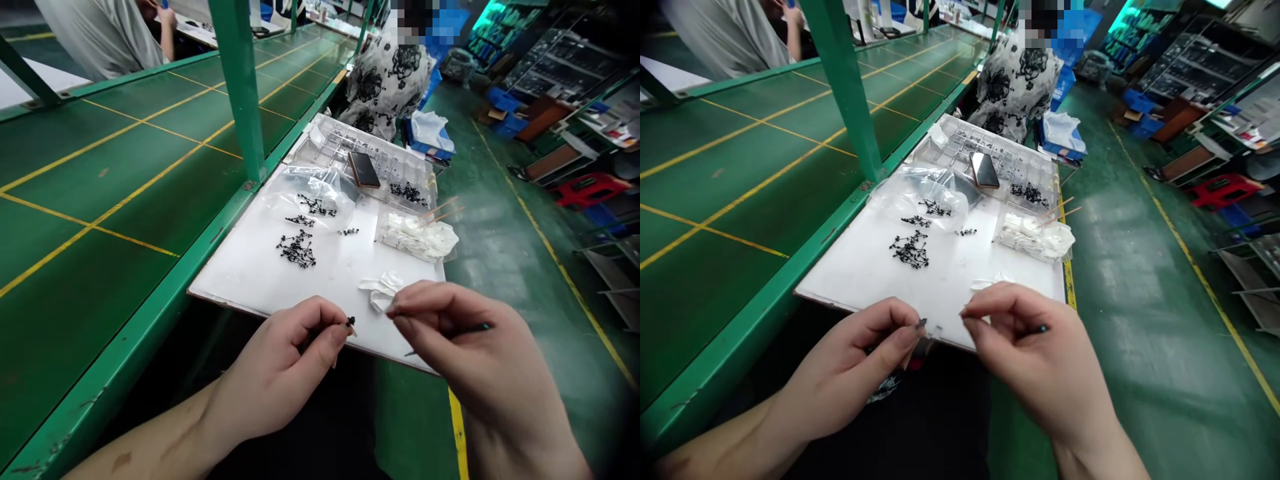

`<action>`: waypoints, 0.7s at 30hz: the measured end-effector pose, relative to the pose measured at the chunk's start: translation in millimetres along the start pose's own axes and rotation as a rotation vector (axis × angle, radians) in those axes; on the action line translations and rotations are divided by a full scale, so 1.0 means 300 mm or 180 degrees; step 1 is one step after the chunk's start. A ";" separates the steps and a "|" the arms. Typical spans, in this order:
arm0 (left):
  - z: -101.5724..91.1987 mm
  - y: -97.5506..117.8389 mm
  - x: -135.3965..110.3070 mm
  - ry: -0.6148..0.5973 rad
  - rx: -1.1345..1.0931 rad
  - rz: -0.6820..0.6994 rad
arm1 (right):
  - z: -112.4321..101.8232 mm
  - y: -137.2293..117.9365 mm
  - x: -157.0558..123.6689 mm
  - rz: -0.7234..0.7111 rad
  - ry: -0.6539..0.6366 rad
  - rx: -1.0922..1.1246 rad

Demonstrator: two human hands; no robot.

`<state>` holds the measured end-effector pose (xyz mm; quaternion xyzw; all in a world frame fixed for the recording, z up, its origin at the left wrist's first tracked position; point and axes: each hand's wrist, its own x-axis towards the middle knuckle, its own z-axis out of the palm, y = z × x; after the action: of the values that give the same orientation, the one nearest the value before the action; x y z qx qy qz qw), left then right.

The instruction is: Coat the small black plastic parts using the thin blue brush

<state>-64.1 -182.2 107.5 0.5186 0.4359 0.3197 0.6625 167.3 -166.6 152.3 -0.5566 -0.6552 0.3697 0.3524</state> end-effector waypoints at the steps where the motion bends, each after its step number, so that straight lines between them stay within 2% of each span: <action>1: 0.018 0.005 0.002 -0.0042 0.0068 0.0057 | 0.000 -0.001 -0.032 -0.0047 -0.0050 0.0231; 6: 0.095 0.022 0.009 -0.0315 0.0273 0.0210 | 0.004 0.032 -0.102 -0.0223 -0.0066 0.0658; 10: 0.128 0.030 0.009 -0.0263 0.0320 0.0322 | 0.001 0.057 -0.112 -0.0160 -0.0181 0.0822; 15: 0.141 0.033 0.004 -0.0212 0.0309 0.0366 | 0.009 0.079 -0.113 -0.0202 -0.0275 0.0989; 21: 0.126 0.042 -0.007 -0.0240 0.0490 0.0426 | 0.016 0.070 -0.121 -0.0259 -0.0408 0.1097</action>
<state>-30.4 -196.2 123.2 0.6076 0.3983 0.3090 0.6138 177.7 -200.7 129.9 -0.4363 -0.6253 0.4966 0.4147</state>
